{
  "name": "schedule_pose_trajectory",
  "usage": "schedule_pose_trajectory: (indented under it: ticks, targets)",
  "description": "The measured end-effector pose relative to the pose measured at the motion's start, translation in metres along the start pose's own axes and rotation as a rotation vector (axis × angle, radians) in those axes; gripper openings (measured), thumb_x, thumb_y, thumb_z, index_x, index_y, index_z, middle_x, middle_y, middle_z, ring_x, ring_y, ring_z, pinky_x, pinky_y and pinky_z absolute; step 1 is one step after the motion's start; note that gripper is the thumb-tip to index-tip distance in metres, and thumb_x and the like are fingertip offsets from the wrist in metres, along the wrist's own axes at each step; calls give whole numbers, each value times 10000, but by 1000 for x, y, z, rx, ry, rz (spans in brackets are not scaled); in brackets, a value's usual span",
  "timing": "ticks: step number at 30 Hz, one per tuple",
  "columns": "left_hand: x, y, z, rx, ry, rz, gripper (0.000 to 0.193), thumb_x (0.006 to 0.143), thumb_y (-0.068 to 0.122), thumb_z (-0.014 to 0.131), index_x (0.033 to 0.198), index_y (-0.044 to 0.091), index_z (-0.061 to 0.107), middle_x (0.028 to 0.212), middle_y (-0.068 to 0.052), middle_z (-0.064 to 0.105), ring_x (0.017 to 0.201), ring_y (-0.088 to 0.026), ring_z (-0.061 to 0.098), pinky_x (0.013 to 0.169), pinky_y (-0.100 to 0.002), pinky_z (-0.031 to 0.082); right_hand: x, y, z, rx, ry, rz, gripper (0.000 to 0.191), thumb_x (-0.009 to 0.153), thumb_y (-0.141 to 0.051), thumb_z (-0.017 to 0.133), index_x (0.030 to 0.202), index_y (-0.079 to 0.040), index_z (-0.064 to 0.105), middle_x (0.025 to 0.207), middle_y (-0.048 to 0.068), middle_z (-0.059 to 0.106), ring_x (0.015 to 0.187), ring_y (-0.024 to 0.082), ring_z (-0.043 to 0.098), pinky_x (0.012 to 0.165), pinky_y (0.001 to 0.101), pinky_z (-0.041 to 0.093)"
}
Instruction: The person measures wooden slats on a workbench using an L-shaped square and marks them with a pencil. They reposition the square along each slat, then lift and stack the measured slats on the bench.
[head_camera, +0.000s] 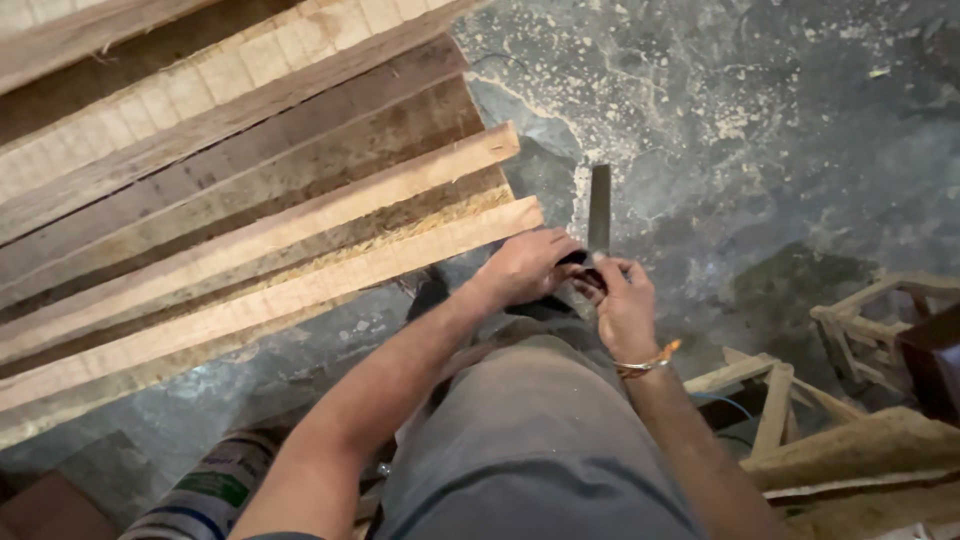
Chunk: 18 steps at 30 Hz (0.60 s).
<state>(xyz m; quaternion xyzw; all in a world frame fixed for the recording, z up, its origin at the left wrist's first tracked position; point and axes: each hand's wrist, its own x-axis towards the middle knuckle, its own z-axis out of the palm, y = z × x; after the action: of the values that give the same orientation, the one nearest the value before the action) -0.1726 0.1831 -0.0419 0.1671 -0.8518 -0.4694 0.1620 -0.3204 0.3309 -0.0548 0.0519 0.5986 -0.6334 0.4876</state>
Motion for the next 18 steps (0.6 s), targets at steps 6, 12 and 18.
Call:
schedule_pose_trajectory:
  ticks: [6, 12, 18]
  targets:
    - [-21, -44, 13, -156, 214, -286, 227, 1078, 203, 542, 1218, 71, 661, 1139, -193, 694, 1062, -395, 662, 914, -462, 540, -11, -19, 23, -768, -67, -624, 292, 976, -198, 755, 1158, -9, 626, 1084, 155, 720, 972, 265, 695, 829, 379, 561]
    - [-28, -82, -42, -166, 80, -514, 355, 909, 314, 733, 1183, 94, 684, 1076, -158, 717, 986, -341, 697, 864, -443, 548, 6, 14, 36, -923, -182, -353, 336, 862, -144, 809, 1149, -42, 666, 972, 54, 699, 822, 141, 626, 733, 294, 533]
    - [-20, -72, -66, 242, 230, -192, 306, 848, 258, 794, 1143, 191, 748, 1082, -102, 684, 1044, -326, 661, 895, -440, 540, 32, 44, 42, -576, -131, -244, 242, 866, -43, 753, 1084, -42, 650, 939, 15, 698, 828, 69, 641, 734, 239, 549]
